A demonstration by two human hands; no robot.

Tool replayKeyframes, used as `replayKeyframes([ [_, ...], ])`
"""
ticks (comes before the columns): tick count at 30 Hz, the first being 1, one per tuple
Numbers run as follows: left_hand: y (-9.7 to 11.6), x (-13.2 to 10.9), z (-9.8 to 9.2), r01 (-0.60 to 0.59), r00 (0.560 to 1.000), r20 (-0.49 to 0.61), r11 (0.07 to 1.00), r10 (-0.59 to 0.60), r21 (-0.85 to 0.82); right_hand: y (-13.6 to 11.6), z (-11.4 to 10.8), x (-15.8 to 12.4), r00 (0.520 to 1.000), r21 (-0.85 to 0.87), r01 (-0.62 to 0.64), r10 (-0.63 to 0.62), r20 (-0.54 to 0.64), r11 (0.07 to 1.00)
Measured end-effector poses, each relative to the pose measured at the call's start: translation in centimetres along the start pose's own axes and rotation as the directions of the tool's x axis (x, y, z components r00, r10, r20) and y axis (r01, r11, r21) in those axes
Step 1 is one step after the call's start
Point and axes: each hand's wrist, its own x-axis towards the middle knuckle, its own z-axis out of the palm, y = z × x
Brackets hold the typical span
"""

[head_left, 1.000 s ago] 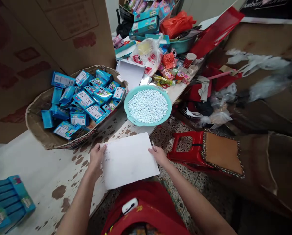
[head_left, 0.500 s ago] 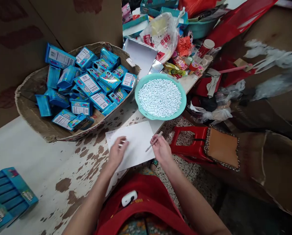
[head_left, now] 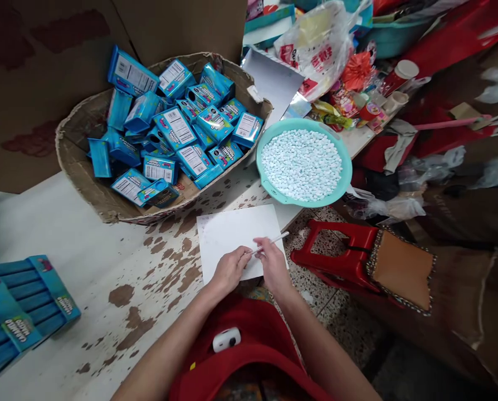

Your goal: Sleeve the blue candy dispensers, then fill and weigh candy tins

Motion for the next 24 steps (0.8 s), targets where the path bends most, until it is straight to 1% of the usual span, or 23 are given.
replayKeyframes([
  [1, 0.0, 0.0, -0.2, -0.017, 1.000, 0.020, 1.000, 0.016, 0.013, 0.1, 0.0, -0.2, 0.998, -0.097, -0.004, 0.010, 0.064, 0.995],
  [2, -0.1, 0.0, -0.5, -0.026, 0.999, 0.035, 0.999, 0.025, 0.022, 0.2, -0.1, -0.3, 0.993, -0.157, -0.001, 0.019, 0.115, 0.988],
  [3, -0.4, -0.2, -0.8, -0.023, 0.999, 0.041, 0.999, 0.022, 0.030, 0.3, -0.4, -0.1, 0.991, -0.166, 0.005, 0.018, 0.136, 0.986],
  [4, -1.0, -0.4, -1.2, -0.004, 0.999, 0.036, 0.999, 0.003, 0.036, 0.3, -0.8, 0.2, 0.993, -0.127, 0.013, 0.002, 0.117, 0.992],
  [6, -2.7, -1.1, -2.5, 0.077, 0.997, -0.023, 0.997, -0.076, 0.021, 0.1, -1.8, 1.2, 0.998, -0.002, 0.061, -0.061, -0.024, 0.998],
  [7, -3.8, -1.6, -3.3, 0.130, 0.988, -0.078, 0.991, -0.131, -0.010, 0.0, -2.3, 1.7, 0.990, 0.035, 0.101, -0.097, -0.102, 0.994],
  [8, -4.9, -2.1, -4.2, 0.181, 0.972, -0.140, 0.982, -0.188, -0.060, 0.0, -2.8, 2.2, 0.979, 0.038, 0.142, -0.134, -0.153, 0.989],
  [10, -6.9, -2.8, -6.1, 0.243, 0.917, -0.276, 0.952, -0.288, -0.187, 0.3, -3.0, 2.8, 0.965, -0.029, 0.201, -0.203, -0.165, 0.979],
  [12, -8.3, -2.8, -7.6, 0.230, 0.845, -0.408, 0.923, -0.347, -0.309, 1.1, -2.2, 3.1, 0.970, -0.095, 0.212, -0.221, -0.106, 0.973],
  [14, -8.8, -1.7, -8.8, 0.190, 0.770, -0.513, 0.904, -0.379, -0.383, 2.2, -0.4, 3.3, 0.981, -0.106, 0.184, -0.188, -0.035, 0.977],
  [15, -8.8, -0.9, -9.2, 0.188, 0.736, -0.548, 0.898, -0.397, -0.398, 2.9, 0.7, 3.4, 0.985, -0.098, 0.169, -0.171, -0.009, 0.981],
  [16, -8.8, 0.0, -9.6, 0.206, 0.712, -0.568, 0.896, -0.413, -0.392, 3.6, 1.9, 3.6, 0.987, -0.087, 0.162, -0.162, 0.007, 0.983],
  [17, -8.7, 1.0, -10.0, 0.244, 0.701, -0.579, 0.903, -0.417, -0.355, 4.2, 3.0, 3.9, 0.987, -0.072, 0.162, -0.162, 0.017, 0.984],
  [18, -8.5, 2.0, -10.3, 0.291, 0.701, -0.587, 0.914, -0.405, -0.284, 4.8, 4.1, 4.2, 0.985, -0.056, 0.170, -0.169, 0.021, 0.984],
  [19, -8.4, 2.8, -10.6, 0.338, 0.714, -0.587, 0.922, -0.381, -0.186, 5.3, 5.0, 4.5, 0.983, -0.044, 0.181, -0.180, 0.025, 0.982],
  [20, -8.3, 3.5, -10.8, 0.378, 0.736, -0.581, 0.923, -0.348, -0.074, 5.8, 5.8, 4.9, 0.981, -0.038, 0.192, -0.191, 0.032, 0.981],
  [22, -8.2, 4.5, -11.0, 0.420, 0.778, -0.558, 0.900, -0.289, 0.118, 6.3, 6.7, 5.6, 0.977, -0.050, 0.209, -0.206, 0.055, 0.977],
  [24, -8.2, 5.1, -10.7, 0.430, 0.799, -0.535, 0.883, -0.276, 0.188, 6.4, 6.9, 6.2, 0.974, -0.083, 0.224, -0.219, 0.066, 0.971],
])
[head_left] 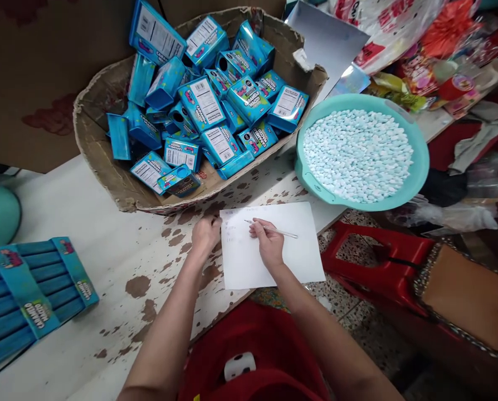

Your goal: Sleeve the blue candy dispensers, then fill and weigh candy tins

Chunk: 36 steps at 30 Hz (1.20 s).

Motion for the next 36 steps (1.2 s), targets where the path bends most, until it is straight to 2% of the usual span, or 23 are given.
replayKeyframes([
  [5, 1.0, -0.5, 1.7, 0.027, 0.998, 0.061, 0.993, -0.021, -0.112, -0.8, -1.1, 0.6, 0.992, -0.061, 0.075, -0.080, -0.094, 0.995],
  [7, 1.5, -0.8, 2.2, 0.043, 0.998, 0.055, 0.994, -0.037, -0.104, -0.8, -1.4, 0.5, 0.993, -0.106, 0.084, -0.093, -0.076, 0.991],
  [10, 1.9, -1.3, 2.7, 0.017, 1.000, 0.016, 1.000, -0.017, -0.003, 0.1, -1.6, 0.4, 0.994, -0.230, 0.105, -0.106, 0.007, 0.967],
  [13, 1.2, -2.1, 3.3, -0.042, 0.993, -0.104, 0.987, 0.058, 0.156, 1.5, -1.6, 0.4, 0.990, -0.367, 0.141, -0.141, 0.028, 0.919],
  [16, -0.6, -2.8, 3.7, -0.248, 0.947, -0.151, 0.943, 0.284, 0.221, 2.2, -1.8, 0.6, 0.983, -0.453, 0.174, -0.179, 0.033, 0.874],
  [18, -2.1, -3.1, 3.7, -0.413, 0.890, -0.097, 0.877, 0.446, 0.245, 2.1, -1.9, 0.7, 0.975, -0.471, 0.219, -0.213, 0.066, 0.854],
  [20, -3.3, -3.2, 3.6, -0.504, 0.846, -0.030, 0.817, 0.532, 0.278, 1.8, -2.0, 0.7, 0.962, -0.483, 0.270, -0.249, 0.109, 0.833],
  [23, -4.2, -3.3, 3.2, -0.527, 0.831, -0.024, 0.800, 0.556, 0.286, 1.6, -2.0, 0.7, 0.956, -0.491, 0.294, -0.262, 0.134, 0.820],
  [25, -4.2, -3.3, 3.2, -0.527, 0.830, -0.027, 0.800, 0.557, 0.288, 1.6, -2.0, 0.6, 0.960, -0.475, 0.278, -0.245, 0.131, 0.835],
  [27, -4.0, -3.4, 3.3, -0.544, 0.823, 0.017, 0.779, 0.568, 0.310, 1.9, -2.0, 0.5, 0.964, -0.464, 0.264, -0.231, 0.128, 0.845],
  [29, -3.8, -3.5, 3.6, -0.565, 0.813, 0.065, 0.757, 0.579, 0.329, 2.1, -2.1, 0.5, 0.967, -0.481, 0.257, -0.224, 0.126, 0.839],
  [32, -3.9, -3.5, 4.0, -0.572, 0.801, 0.067, 0.729, 0.594, 0.376, 2.3, -2.3, 0.5, 0.968, -0.520, 0.250, -0.218, 0.123, 0.817],
  [36, -4.1, -3.3, 4.1, -0.587, 0.736, 0.040, 0.609, 0.676, 0.534, 2.2, -2.2, 0.5, 0.945, -0.575, 0.322, -0.292, 0.148, 0.752],
])
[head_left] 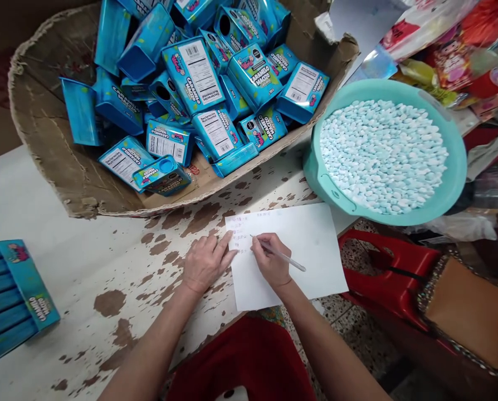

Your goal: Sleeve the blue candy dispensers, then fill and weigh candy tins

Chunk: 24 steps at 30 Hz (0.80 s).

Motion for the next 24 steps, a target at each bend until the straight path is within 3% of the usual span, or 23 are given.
replayKeyframes([
  [7, 0.06, 0.43, -0.32, -0.064, 0.990, -0.119, 0.987, 0.083, 0.150, -0.45, 0.27, 0.25, 0.981, -0.127, 0.181, -0.189, -0.051, 0.975],
  [24, 0.03, 0.34, -0.15, -0.052, 0.992, -0.108, 0.990, 0.066, 0.130, -0.55, 0.25, 0.51, 0.969, -0.184, 0.241, -0.247, -0.011, 0.953],
])
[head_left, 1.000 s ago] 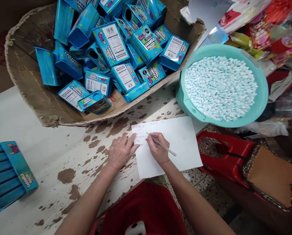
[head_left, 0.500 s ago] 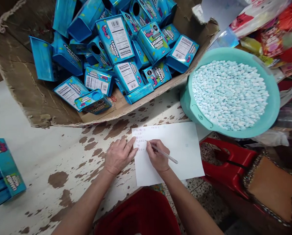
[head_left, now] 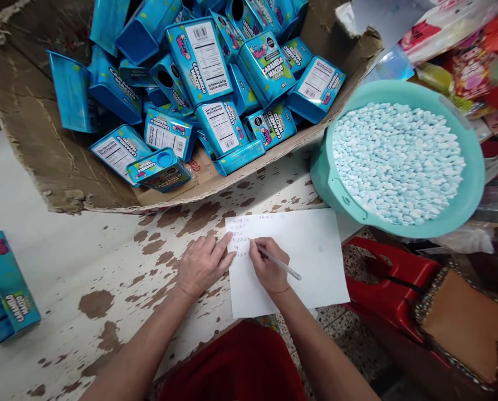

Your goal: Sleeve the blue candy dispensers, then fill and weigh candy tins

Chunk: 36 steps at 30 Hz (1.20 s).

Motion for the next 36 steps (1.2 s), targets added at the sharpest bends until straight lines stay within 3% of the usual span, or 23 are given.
replayKeyframes([
  [12, 0.01, 0.08, -0.08, -0.016, 1.000, -0.012, 1.000, 0.016, -0.023, -0.08, 0.12, -0.21, 0.998, -0.059, -0.045, 0.042, -0.053, 0.997],
  [24, 0.03, 0.02, 0.11, -0.003, 1.000, 0.004, 1.000, 0.003, -0.019, -0.06, -0.08, -0.04, 1.000, -0.029, -0.012, 0.011, -0.021, 0.999],
  [36, 0.03, -0.05, 0.10, 0.015, 1.000, 0.015, 0.999, -0.015, -0.049, -0.06, -0.11, -0.16, 0.998, -0.003, -0.064, 0.064, -0.006, 0.998],
])
